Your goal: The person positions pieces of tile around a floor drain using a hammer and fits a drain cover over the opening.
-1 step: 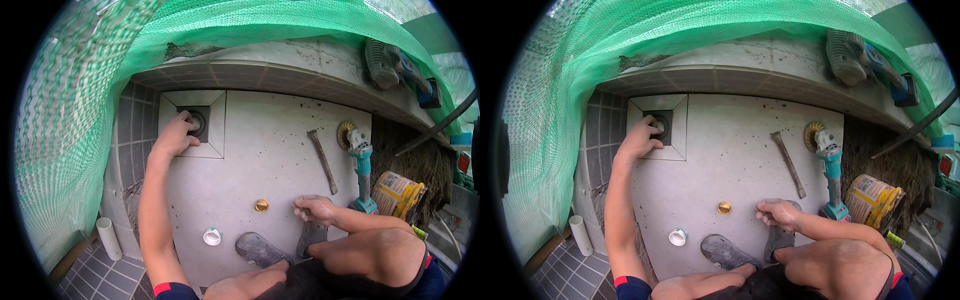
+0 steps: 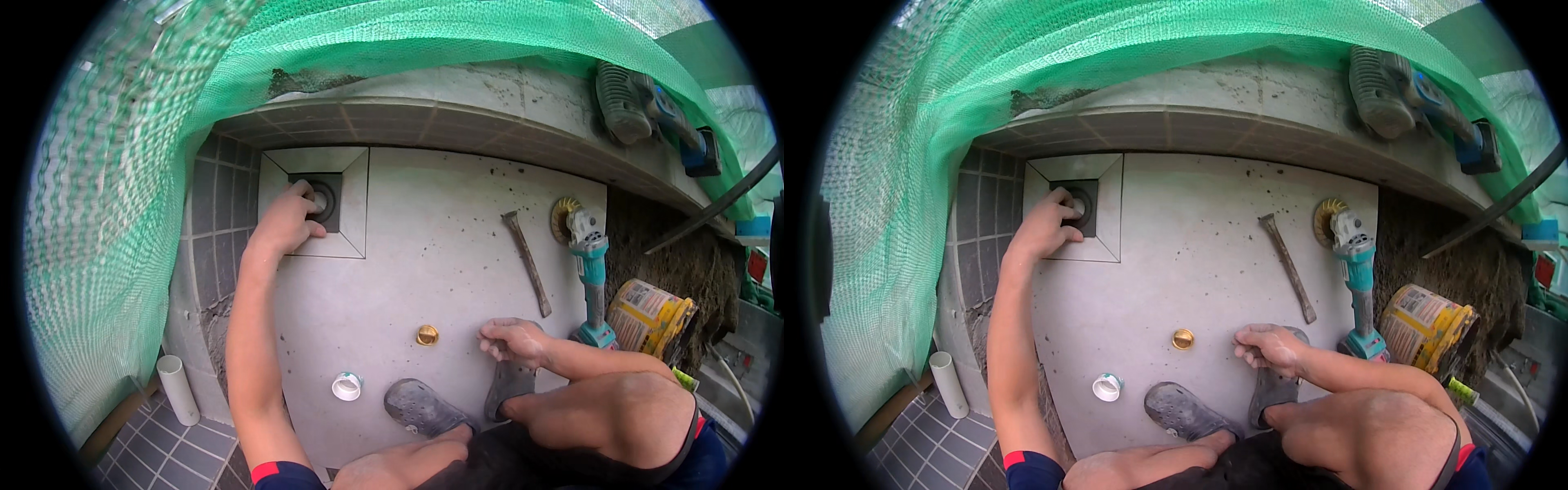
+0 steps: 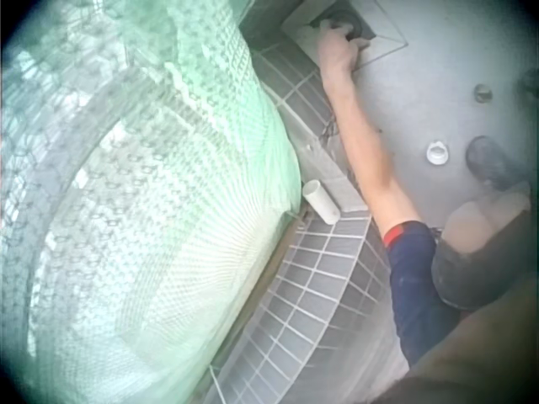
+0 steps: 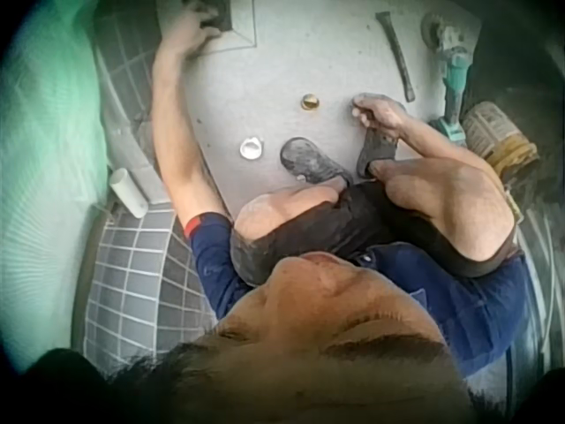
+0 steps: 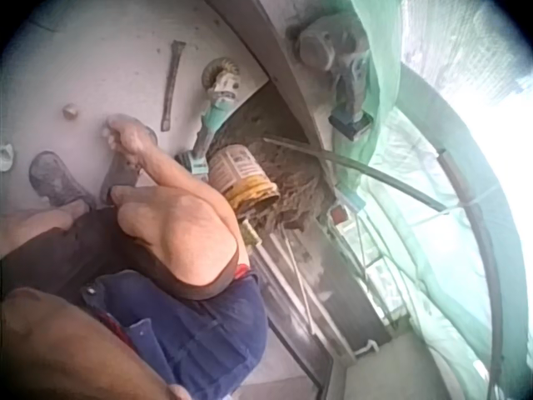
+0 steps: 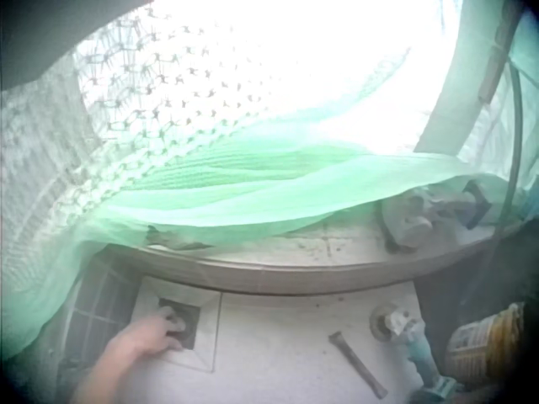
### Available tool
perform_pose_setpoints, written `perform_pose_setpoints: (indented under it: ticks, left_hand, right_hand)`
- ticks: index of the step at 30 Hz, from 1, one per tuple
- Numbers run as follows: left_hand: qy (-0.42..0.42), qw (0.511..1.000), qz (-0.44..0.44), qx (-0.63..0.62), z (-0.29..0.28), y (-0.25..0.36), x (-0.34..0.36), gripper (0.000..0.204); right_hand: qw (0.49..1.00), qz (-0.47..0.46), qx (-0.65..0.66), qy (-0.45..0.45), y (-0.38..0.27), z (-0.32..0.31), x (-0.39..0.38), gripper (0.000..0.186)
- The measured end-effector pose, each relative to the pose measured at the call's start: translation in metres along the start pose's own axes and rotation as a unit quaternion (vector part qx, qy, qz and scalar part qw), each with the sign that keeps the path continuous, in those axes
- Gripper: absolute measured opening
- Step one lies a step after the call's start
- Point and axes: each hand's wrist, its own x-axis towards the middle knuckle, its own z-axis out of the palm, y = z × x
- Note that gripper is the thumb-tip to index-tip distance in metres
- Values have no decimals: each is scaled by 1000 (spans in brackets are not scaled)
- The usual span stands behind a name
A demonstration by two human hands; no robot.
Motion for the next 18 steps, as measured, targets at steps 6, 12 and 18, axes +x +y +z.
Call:
perform_pose_setpoints:
  ticks: [6,12,18]
  left_hand:
    - [10,1000,-8,-1,0,0,1,44]
    - [113,993,8,-40,7,-3,-9,37]
    - [338,925,-56,-163,29,-11,-32,17]
  right_hand:
    - [1000,2,-7,-2,-4,6,1,17]
    - [1000,-1,-7,-4,-4,8,3,17]
    - [1000,-2,3,-4,0,2,2,17]
